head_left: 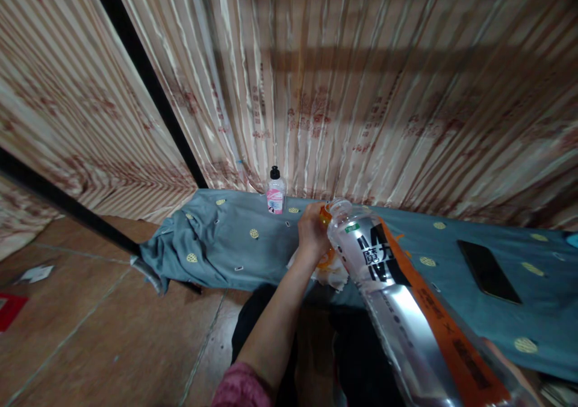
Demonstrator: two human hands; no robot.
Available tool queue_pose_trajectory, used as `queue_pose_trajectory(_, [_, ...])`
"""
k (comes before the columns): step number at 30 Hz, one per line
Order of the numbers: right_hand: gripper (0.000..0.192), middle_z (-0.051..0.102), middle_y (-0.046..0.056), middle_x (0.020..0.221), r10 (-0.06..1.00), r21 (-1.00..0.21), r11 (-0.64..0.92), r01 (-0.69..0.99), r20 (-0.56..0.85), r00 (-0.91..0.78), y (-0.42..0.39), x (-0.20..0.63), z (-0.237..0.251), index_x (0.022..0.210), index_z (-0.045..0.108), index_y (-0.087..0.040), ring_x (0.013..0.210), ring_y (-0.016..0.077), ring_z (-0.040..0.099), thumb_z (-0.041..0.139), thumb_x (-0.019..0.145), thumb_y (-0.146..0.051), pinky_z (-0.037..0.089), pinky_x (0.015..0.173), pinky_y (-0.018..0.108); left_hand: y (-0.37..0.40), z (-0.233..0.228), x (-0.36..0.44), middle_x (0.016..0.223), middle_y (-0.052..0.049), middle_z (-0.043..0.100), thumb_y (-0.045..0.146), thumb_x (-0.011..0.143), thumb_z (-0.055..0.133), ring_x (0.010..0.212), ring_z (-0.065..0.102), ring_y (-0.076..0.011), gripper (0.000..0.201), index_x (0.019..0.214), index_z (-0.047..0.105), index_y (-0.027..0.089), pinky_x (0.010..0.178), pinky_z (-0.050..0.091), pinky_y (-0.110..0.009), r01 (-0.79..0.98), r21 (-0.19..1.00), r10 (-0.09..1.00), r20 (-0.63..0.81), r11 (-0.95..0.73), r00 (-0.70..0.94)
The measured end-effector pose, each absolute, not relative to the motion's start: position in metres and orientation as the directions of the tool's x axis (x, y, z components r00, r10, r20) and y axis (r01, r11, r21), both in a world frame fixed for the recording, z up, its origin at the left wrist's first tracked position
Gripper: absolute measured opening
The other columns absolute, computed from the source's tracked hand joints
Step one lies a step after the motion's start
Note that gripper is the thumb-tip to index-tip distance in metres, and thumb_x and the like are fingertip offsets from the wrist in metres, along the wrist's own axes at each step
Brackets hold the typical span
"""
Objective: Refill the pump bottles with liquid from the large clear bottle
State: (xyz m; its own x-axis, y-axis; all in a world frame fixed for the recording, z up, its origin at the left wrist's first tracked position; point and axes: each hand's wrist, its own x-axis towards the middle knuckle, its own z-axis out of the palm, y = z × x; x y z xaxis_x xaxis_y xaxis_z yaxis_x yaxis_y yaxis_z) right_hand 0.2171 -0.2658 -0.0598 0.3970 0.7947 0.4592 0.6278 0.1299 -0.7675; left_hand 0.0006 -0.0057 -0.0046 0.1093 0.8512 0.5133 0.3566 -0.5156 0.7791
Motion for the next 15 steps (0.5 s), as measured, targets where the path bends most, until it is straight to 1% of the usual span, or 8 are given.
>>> queue_pose_trajectory(2, [0.029,0.068,0.005,0.083,0.764,-0.746,0.136,0.652,0.498,0.411,-0.263,0.213,-0.060,0.083,0.076,-0.035,0.102,0.0370,0.068,0.076,0.075,-0.062,0.060,0.078,0.054,-0.005,-0.006,0.001,0.100,-0.007,0.074,0.016,0.081,0.072,0.096,0.069,-0.0233,0.015,0.096,0.069,0.019,0.085,0.056,-0.035,0.358,0.779,0.852,0.513,-0.515,0.108])
queue_pose_trajectory(4, [0.038,0.070,0.005,0.091,0.684,-0.714,0.154,0.683,0.576,0.448,-0.261,0.208,-0.062,0.100,0.078,-0.035,0.104,0.0373,0.067,0.077,0.073,-0.063,0.060,0.079,0.053,-0.005,-0.007,0.001,0.100,-0.007,0.074,0.017,0.082,0.073,0.097,0.069,-0.0233,0.016,0.096,0.069,0.019,0.086,0.056,-0.035,0.363,0.780,0.854,0.508,-0.510,0.109])
queue_pose_trajectory(6, [0.044,0.071,0.004,0.097,0.643,-0.703,0.160,0.693,0.607,0.467,-0.261,0.205,-0.063,0.112,0.075,-0.038,0.107,0.0376,0.067,0.076,0.075,-0.062,0.060,0.080,0.053,-0.005,-0.008,0.001,0.101,-0.007,0.074,0.016,0.081,0.073,0.097,0.069,-0.0232,0.017,0.098,0.069,0.018,0.086,0.056,-0.035,0.362,0.782,0.856,0.505,-0.507,0.109])
queue_pose_trajectory(8, [0.038,0.071,0.003,0.092,0.680,-0.705,0.146,0.694,0.581,0.448,-0.264,0.207,-0.064,0.108,0.076,-0.040,0.103,0.0377,0.068,0.076,0.075,-0.058,0.061,0.073,0.051,-0.005,-0.008,0.001,0.101,-0.007,0.074,0.015,0.081,0.073,0.098,0.069,-0.0232,0.018,0.098,0.069,0.018,0.086,0.056,-0.034,0.355,0.785,0.856,0.505,-0.507,0.107])
queue_pose_trajectory(10, [0.027,0.069,0.002,0.081,0.722,-0.717,0.132,0.684,0.542,0.429,-0.266,0.213,-0.064,0.099,0.078,-0.041,0.095,0.0366,0.070,0.076,0.076,-0.055,0.061,0.065,0.047,-0.005,-0.007,0.001,0.101,-0.007,0.074,0.014,0.080,0.073,0.098,0.069,-0.0232,0.019,0.098,0.069,0.019,0.086,0.056,-0.034,0.351,0.787,0.857,0.505,-0.507,0.104])
queue_pose_trajectory(12, [0.019,0.066,0.001,0.074,0.755,-0.739,0.134,0.660,0.508,0.416,-0.268,0.218,-0.064,0.091,0.078,-0.041,0.087,0.0341,0.070,0.075,0.078,-0.054,0.060,0.059,0.044,-0.006,-0.007,0.001,0.100,-0.006,0.074,0.014,0.080,0.074,0.097,0.069,-0.0230,0.019,0.097,0.068,0.019,0.086,0.056,-0.034,0.350,0.787,0.856,0.507,-0.508,0.101])
queue_pose_trajectory(13, [0.016,0.066,0.001,0.072,0.770,-0.751,0.138,0.646,0.491,0.407,-0.269,0.220,-0.064,0.087,0.078,-0.041,0.084,0.0328,0.070,0.074,0.079,-0.054,0.060,0.059,0.044,-0.006,-0.006,0.001,0.100,-0.006,0.074,0.014,0.079,0.073,0.097,0.070,-0.0228,0.019,0.097,0.068,0.019,0.085,0.056,-0.034,0.350,0.786,0.855,0.509,-0.509,0.099])
queue_pose_trajectory(15, [0.017,0.066,0.001,0.072,0.793,-0.772,0.132,0.622,0.459,0.402,-0.269,0.222,-0.063,0.084,0.078,-0.039,0.084,0.0315,0.070,0.072,0.081,-0.054,0.061,0.063,0.045,-0.006,-0.006,0.001,0.099,-0.006,0.074,0.014,0.080,0.072,0.096,0.070,-0.0228,0.017,0.097,0.068,0.018,0.084,0.055,-0.033,0.348,0.784,0.852,0.515,-0.514,0.097])
